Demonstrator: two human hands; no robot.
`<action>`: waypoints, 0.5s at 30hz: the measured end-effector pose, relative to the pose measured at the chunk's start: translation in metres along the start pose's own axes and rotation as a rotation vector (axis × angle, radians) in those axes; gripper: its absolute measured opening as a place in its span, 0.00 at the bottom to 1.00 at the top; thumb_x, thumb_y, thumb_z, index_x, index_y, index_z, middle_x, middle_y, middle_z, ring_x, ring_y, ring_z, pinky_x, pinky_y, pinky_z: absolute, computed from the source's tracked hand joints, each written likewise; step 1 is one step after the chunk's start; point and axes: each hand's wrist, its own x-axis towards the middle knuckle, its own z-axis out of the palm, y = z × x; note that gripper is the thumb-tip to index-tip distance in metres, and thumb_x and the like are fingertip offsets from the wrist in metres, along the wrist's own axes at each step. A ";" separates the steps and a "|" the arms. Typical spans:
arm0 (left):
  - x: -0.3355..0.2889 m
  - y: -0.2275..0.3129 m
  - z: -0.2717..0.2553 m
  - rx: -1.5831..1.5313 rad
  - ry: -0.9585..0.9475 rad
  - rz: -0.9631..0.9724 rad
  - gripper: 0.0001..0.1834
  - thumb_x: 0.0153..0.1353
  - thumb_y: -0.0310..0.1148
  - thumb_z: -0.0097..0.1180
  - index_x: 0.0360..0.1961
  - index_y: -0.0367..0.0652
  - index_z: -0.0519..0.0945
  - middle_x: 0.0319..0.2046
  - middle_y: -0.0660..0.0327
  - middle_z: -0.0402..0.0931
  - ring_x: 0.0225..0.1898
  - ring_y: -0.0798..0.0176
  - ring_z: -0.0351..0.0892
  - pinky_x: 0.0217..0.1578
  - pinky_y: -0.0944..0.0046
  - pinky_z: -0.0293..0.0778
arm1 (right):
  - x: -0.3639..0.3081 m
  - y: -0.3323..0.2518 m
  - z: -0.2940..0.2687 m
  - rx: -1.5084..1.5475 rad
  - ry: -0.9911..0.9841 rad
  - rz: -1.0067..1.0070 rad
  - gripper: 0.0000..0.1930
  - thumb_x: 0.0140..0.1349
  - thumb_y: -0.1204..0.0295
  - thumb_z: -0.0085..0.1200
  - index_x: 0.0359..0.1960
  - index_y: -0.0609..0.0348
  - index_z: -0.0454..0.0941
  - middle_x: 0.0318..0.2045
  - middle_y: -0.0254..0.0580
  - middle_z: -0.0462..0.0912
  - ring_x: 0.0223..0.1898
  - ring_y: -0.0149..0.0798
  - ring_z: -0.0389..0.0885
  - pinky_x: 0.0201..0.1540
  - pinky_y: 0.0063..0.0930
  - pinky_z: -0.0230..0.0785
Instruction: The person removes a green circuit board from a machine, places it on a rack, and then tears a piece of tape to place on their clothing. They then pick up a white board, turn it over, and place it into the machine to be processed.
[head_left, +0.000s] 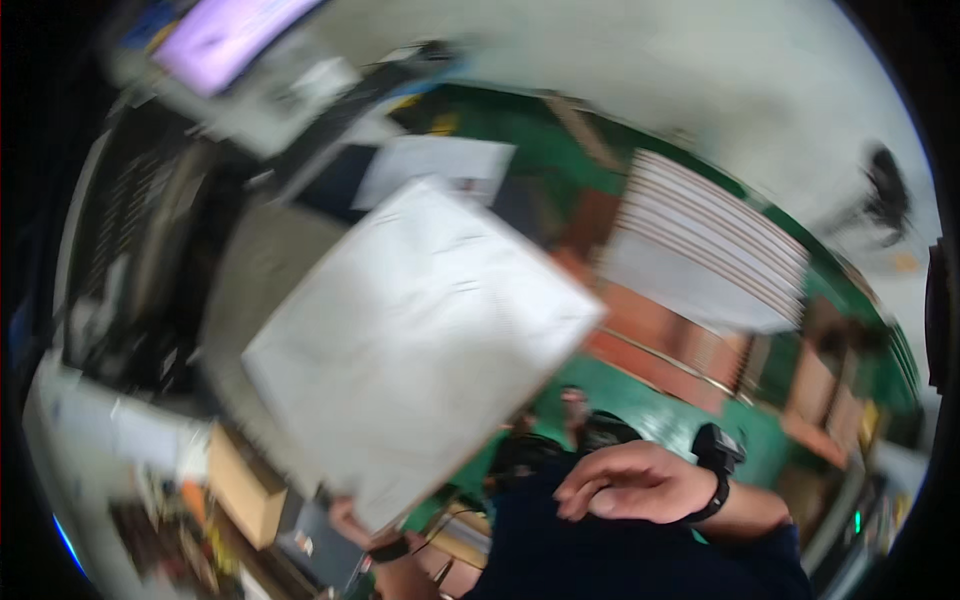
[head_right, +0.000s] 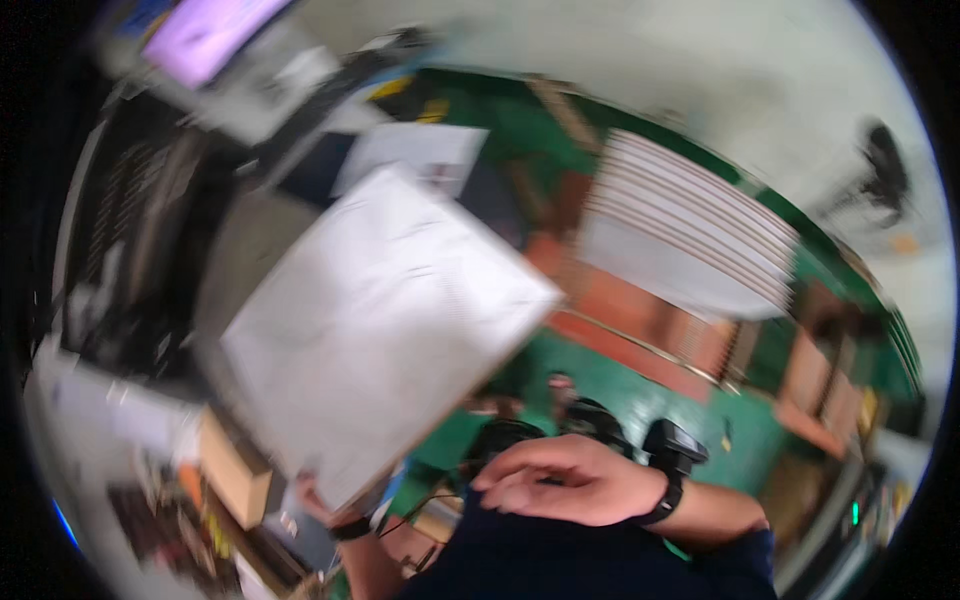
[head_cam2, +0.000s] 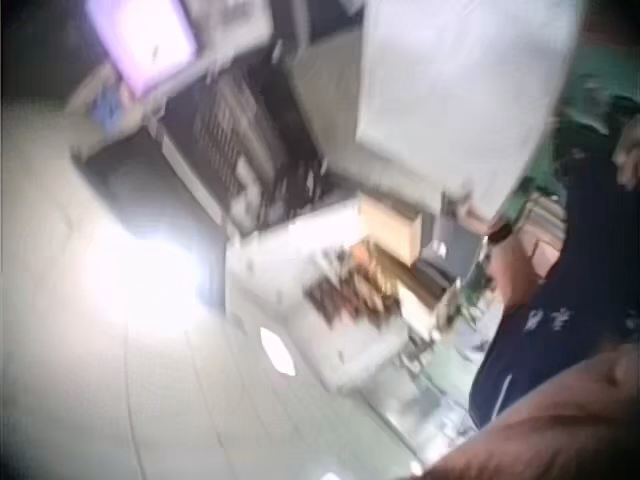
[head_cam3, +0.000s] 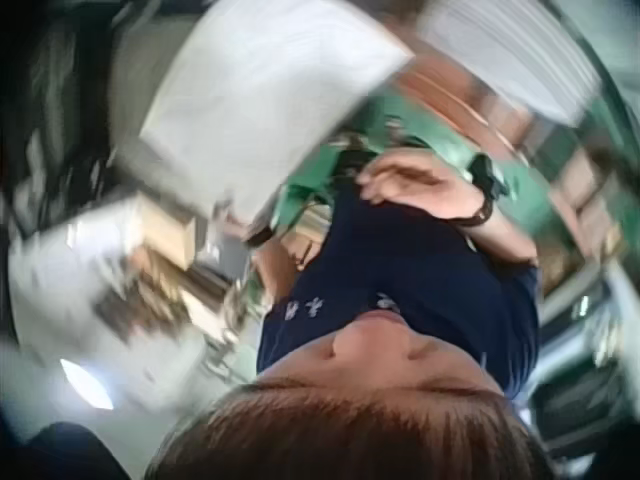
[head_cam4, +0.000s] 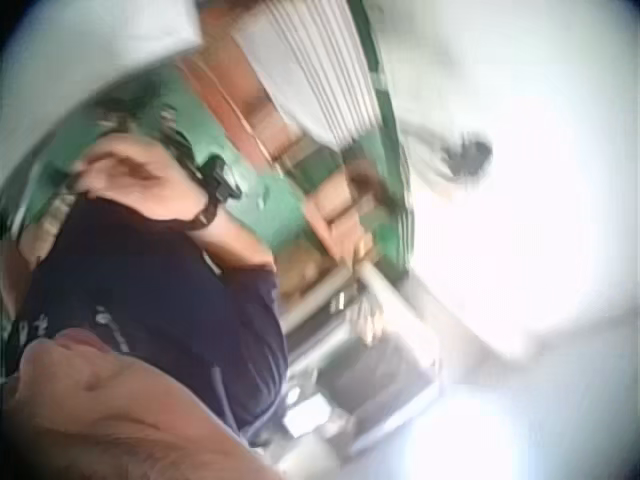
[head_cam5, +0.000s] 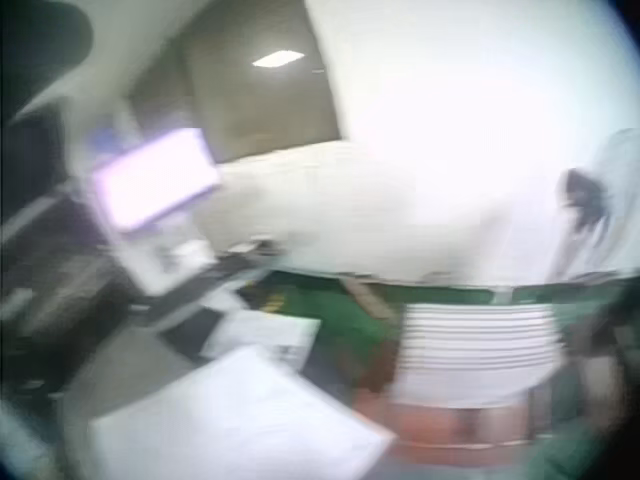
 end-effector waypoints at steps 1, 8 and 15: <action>-0.002 -0.009 0.009 0.076 0.084 0.077 0.11 0.45 0.34 0.45 0.28 0.39 0.72 0.34 0.56 0.73 0.40 0.56 0.72 0.43 0.56 0.71 | 0.011 0.010 -0.004 0.108 0.055 0.040 0.15 0.60 0.75 0.51 0.48 0.67 0.70 0.40 0.43 0.78 0.41 0.33 0.77 0.43 0.23 0.69; 0.006 0.063 0.034 -0.416 -0.021 -0.237 0.33 0.33 0.25 0.43 0.49 0.29 0.68 0.42 0.46 0.72 0.44 0.48 0.73 0.49 0.55 0.69 | 0.079 0.032 -0.044 -0.475 0.639 -0.318 0.08 0.61 0.73 0.45 0.40 0.61 0.71 0.34 0.35 0.73 0.35 0.27 0.71 0.35 0.19 0.64; 0.034 0.081 -0.032 -0.431 -0.008 -0.197 0.39 0.29 0.23 0.43 0.54 0.29 0.63 0.45 0.46 0.71 0.45 0.47 0.74 0.48 0.56 0.71 | 0.203 0.078 -0.053 -0.507 0.489 -0.049 0.17 0.60 0.72 0.49 0.51 0.61 0.66 0.41 0.39 0.73 0.42 0.31 0.70 0.45 0.24 0.62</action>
